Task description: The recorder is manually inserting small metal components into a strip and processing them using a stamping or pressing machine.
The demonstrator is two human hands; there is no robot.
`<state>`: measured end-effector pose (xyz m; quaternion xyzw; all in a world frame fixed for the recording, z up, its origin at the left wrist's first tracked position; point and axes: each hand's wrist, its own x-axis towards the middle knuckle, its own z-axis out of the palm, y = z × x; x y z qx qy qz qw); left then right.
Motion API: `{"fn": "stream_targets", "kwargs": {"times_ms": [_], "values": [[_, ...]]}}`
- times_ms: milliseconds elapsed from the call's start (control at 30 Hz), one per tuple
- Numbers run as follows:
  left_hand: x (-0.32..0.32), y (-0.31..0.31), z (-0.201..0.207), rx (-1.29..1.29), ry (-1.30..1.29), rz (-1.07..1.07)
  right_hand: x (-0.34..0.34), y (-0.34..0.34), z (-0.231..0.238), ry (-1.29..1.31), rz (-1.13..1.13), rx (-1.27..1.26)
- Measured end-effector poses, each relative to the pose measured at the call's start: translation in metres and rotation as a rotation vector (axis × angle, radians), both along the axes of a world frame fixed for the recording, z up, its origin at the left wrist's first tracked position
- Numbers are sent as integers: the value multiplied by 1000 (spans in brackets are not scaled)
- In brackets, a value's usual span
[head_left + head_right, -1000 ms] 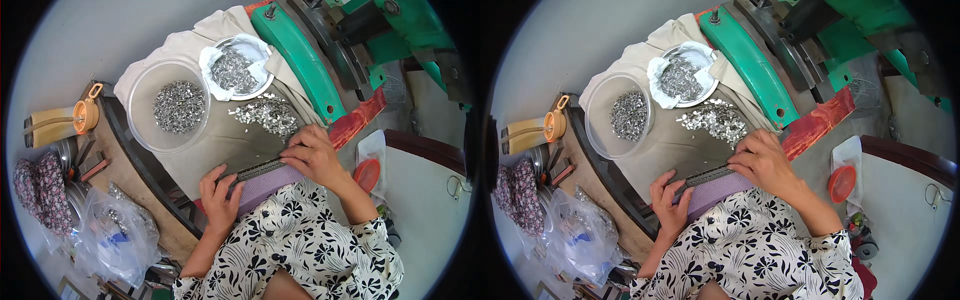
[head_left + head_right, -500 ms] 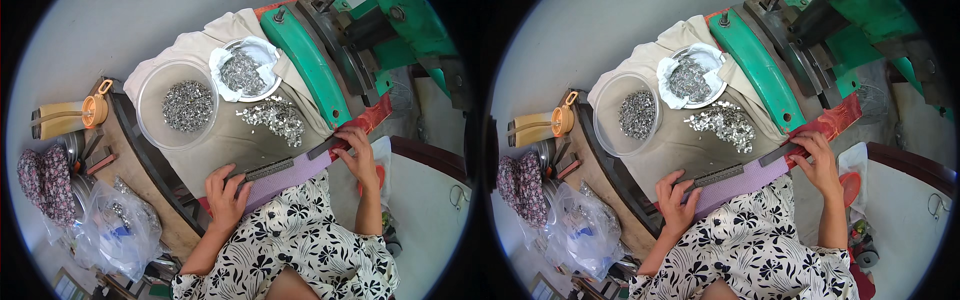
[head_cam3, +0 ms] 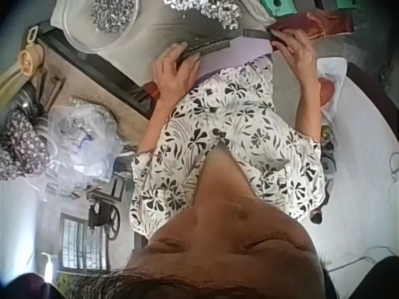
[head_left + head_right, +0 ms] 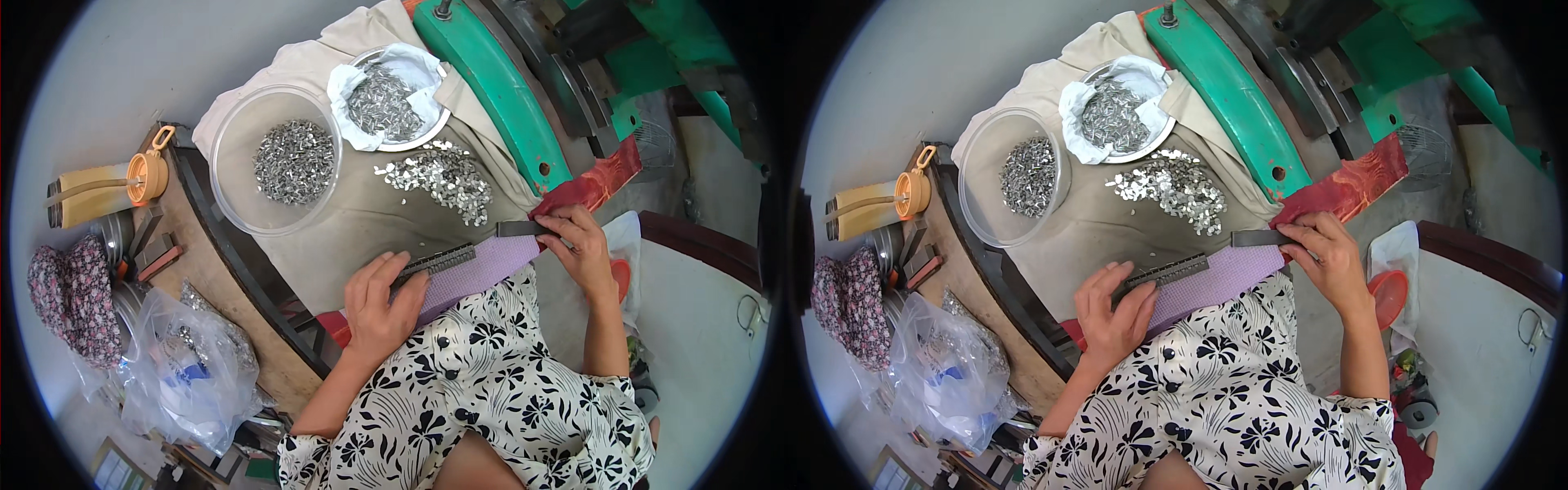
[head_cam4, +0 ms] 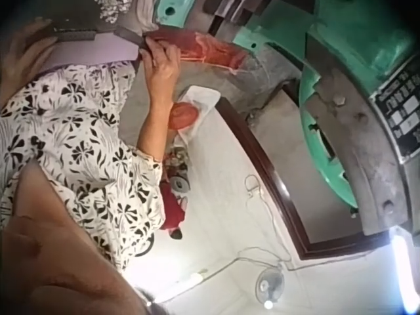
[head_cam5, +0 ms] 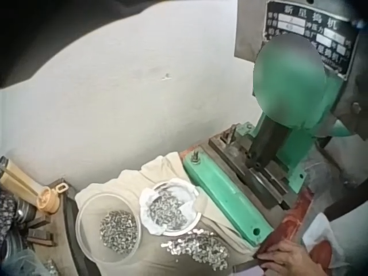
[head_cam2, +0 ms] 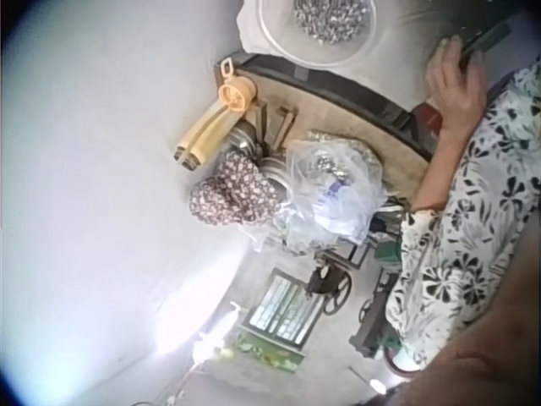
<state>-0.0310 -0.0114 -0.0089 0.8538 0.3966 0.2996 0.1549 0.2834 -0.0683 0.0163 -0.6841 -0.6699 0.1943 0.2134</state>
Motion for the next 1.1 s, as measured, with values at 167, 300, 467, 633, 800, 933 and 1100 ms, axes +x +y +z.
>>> {"fn": "stream_targets", "kwargs": {"times_ms": [167,300,467,633,800,933,1100], "values": [[7,5,0,18,47,-37,0,0,0,1,6,-4],[10,6,0,13,65,-44,1,-1,2,7,0,-15],[9,5,5,-27,63,-10,0,-7,4,90,-43,-4],[-4,1,14,-111,-15,48,-20,-6,27,116,-44,28],[-20,-6,9,-355,-154,231,-59,19,29,143,128,104],[-24,-7,15,-462,-140,278,-83,32,20,120,262,72],[-20,-7,16,-515,-101,281,-100,42,15,82,380,66]]}}
